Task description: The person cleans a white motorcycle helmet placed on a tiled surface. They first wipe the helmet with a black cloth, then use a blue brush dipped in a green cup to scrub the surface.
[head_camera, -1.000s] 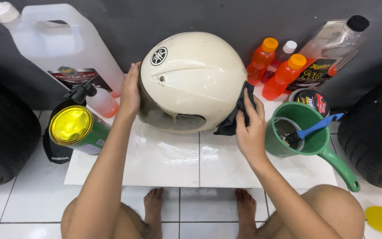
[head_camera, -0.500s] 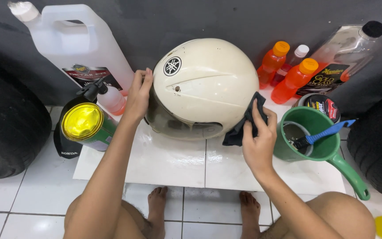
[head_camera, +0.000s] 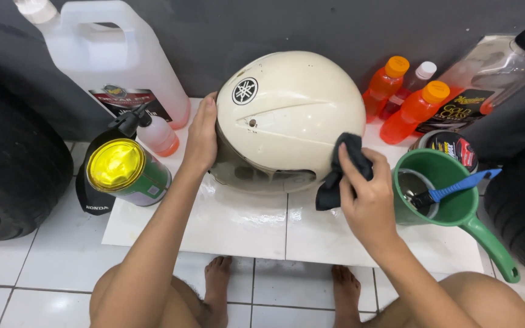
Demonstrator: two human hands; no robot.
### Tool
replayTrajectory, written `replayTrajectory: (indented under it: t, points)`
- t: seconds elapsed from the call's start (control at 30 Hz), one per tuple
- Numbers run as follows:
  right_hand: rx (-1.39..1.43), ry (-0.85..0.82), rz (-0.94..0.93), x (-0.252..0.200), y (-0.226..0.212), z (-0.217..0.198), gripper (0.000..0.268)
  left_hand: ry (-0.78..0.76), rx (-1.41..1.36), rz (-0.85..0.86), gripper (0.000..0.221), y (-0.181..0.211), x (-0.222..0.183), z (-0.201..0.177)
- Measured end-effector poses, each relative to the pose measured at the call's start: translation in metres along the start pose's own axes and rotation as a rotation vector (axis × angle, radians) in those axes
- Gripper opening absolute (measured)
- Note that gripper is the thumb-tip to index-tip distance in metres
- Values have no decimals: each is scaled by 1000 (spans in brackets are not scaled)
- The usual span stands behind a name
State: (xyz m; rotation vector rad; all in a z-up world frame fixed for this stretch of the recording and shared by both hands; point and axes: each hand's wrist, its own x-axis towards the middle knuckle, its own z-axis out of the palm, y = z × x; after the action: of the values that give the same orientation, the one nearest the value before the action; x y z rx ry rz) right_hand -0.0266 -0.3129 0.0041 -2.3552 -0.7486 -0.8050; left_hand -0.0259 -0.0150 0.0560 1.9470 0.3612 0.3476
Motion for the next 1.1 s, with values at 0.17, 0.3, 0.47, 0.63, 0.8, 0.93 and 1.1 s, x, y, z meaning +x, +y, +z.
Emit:
replayTrajectory:
  t: [0.17, 0.3, 0.47, 0.63, 0.8, 0.93, 1.1]
  points:
    - [-25, -46, -10, -14, -10, 3, 52, 18, -10, 20, 72, -7, 2, 2]
    - [-39, -61, -7, -12, -3, 2, 50, 25, -36, 59, 67, -9, 7, 6]
    - [-30, -114, 5, -17, -11, -2, 50, 31, -26, 84, 66, -14, 7, 7]
    - [-33, -104, 88, -12, -6, -11, 47, 26, -5, 117, 67, -15, 7, 9]
    - [-63, -237, 113, -24, -3, -14, 52, 24, -29, 110, 67, -13, 5, 10]
    - [-100, -316, 165, -21, -1, -20, 50, 19, -43, 127, 63, -20, 8, 7]
    - [-97, -363, 180, -7, -11, -61, 42, 21, -53, 155, 57, -38, 15, 13]
